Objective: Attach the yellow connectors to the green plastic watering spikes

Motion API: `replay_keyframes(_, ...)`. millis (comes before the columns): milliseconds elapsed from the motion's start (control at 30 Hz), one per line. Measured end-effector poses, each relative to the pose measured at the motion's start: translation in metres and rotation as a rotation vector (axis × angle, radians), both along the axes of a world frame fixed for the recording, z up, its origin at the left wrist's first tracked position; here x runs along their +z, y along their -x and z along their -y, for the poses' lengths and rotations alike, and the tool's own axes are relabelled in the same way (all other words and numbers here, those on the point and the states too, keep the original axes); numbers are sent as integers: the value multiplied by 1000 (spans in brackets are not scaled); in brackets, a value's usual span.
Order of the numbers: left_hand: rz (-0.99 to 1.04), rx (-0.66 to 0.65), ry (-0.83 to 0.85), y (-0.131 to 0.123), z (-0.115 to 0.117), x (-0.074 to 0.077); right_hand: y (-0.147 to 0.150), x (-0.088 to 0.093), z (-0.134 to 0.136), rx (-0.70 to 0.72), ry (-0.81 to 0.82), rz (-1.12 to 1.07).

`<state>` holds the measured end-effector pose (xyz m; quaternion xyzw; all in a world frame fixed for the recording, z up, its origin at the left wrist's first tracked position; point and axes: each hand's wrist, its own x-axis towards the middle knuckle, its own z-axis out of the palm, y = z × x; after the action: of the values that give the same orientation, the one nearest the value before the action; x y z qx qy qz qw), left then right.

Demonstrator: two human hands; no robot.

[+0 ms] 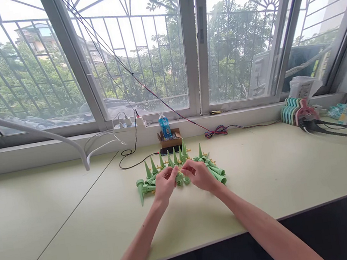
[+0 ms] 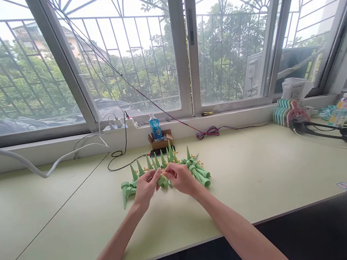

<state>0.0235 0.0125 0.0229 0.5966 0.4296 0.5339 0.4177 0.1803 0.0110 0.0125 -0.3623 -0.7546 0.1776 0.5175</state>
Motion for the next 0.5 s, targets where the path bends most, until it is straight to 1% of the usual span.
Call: replay_keyframes(500,12,36,19,0,-1,-3,1,0,1,29,27,0)
